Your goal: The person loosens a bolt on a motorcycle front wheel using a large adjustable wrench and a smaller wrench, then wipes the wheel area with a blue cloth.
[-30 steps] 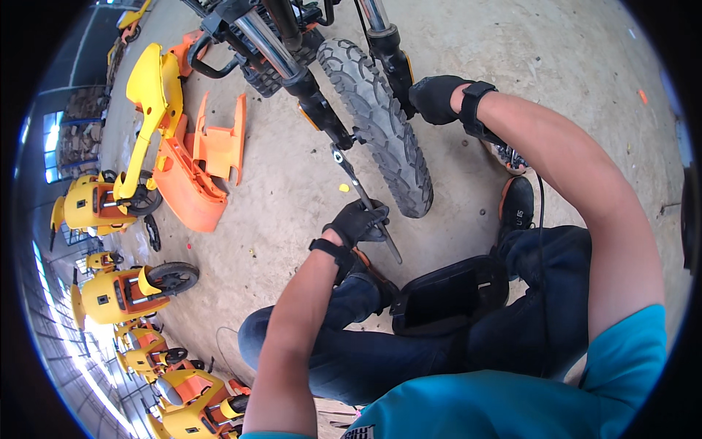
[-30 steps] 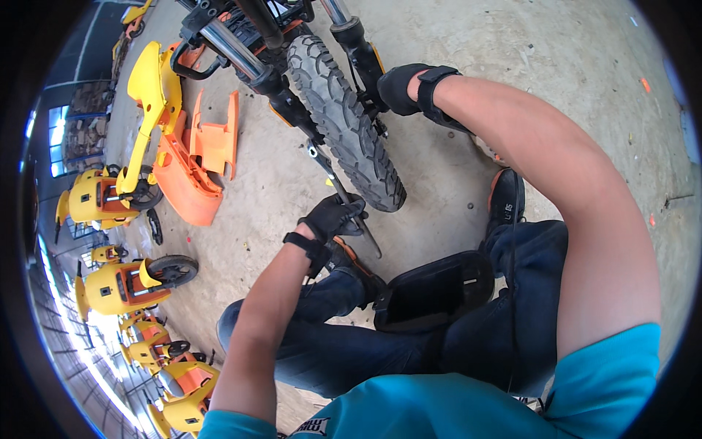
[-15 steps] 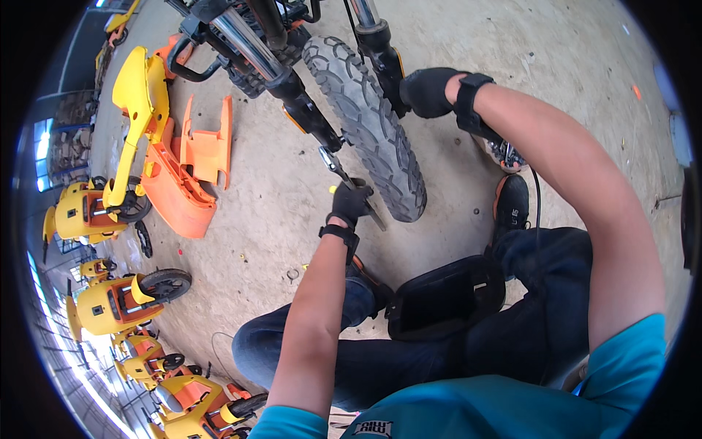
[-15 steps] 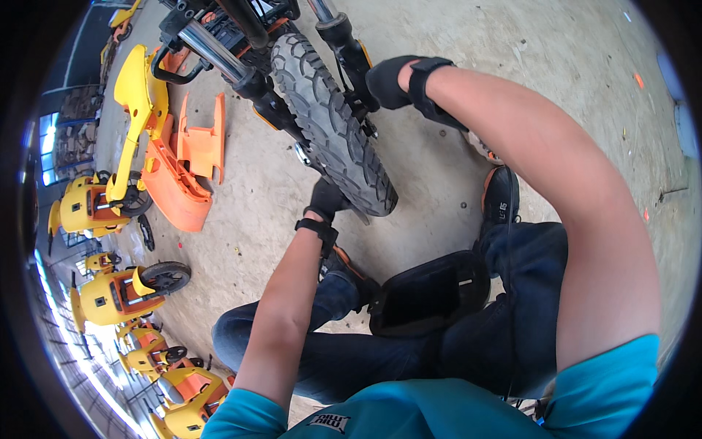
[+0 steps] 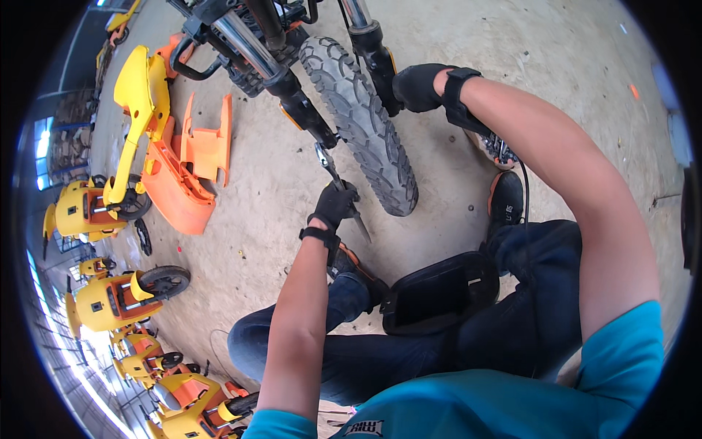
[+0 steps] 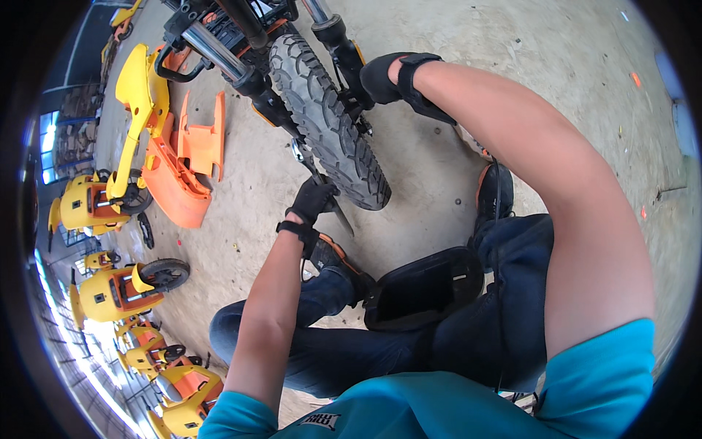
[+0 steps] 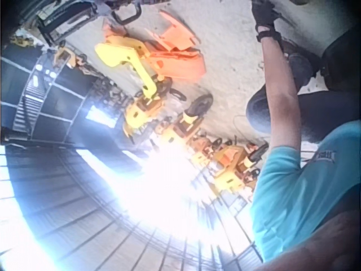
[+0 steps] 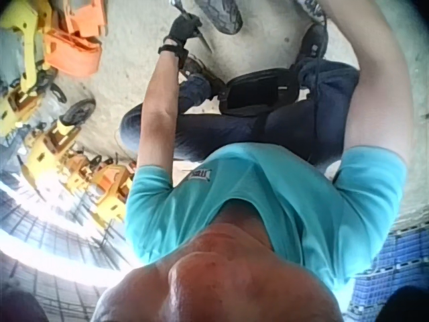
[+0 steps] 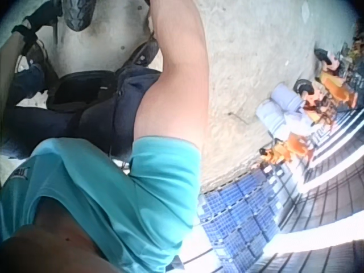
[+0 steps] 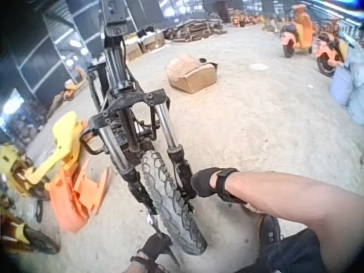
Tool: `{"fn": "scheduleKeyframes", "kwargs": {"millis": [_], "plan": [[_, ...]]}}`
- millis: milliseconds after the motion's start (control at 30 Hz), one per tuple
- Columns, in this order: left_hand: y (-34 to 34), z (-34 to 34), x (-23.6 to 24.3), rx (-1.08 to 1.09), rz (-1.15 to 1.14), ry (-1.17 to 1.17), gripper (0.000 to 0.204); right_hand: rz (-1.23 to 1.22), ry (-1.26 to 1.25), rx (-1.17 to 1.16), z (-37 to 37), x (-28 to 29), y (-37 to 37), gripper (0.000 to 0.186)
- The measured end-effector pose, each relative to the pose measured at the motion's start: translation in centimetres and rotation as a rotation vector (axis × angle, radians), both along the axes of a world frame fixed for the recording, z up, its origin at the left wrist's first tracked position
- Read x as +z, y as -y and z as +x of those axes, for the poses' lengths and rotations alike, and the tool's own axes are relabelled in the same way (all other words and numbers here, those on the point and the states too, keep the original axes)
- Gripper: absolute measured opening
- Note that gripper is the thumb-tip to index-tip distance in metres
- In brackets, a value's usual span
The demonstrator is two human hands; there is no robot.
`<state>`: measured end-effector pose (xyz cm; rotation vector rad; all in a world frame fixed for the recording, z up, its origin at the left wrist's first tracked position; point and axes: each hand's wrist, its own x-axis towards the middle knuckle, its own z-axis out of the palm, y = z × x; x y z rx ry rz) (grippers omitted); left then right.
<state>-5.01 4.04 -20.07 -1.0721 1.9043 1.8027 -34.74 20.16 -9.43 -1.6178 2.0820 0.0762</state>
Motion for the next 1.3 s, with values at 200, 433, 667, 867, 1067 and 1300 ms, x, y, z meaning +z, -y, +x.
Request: {"fn": "scheduleKeyframes", "kwargs": {"millis": [200,433,667,867,1067,1300], "plan": [[-0.3,0.0,4.0,-0.022,0.295,0.069,0.022,0.038,-0.053,0.216,-1.3,-0.8,1.2,0.016],[0.3,0.7,1.3,0.137,0.042,0.066,0.02,0.033,-0.039,0.062,0.4,0.0,0.5,0.016],[-0.7,-0.2,-0.3,0.282,0.147,0.031,0.019,0.033,-0.039,0.022,0.7,0.8,-0.7,0.018],[1.7,0.5,0.5,0.134,0.15,0.073,0.017,-0.058,-0.033,0.0,0.4,-0.6,-0.6,0.018],[1.4,2.2,1.6,0.124,0.387,-0.007,0.02,0.028,-0.016,0.063,-1.1,-0.9,0.5,0.018],[-1.8,0.3,-0.9,0.256,0.139,-0.04,0.017,0.044,-0.044,0.082,0.1,-0.1,0.8,0.018]]}}
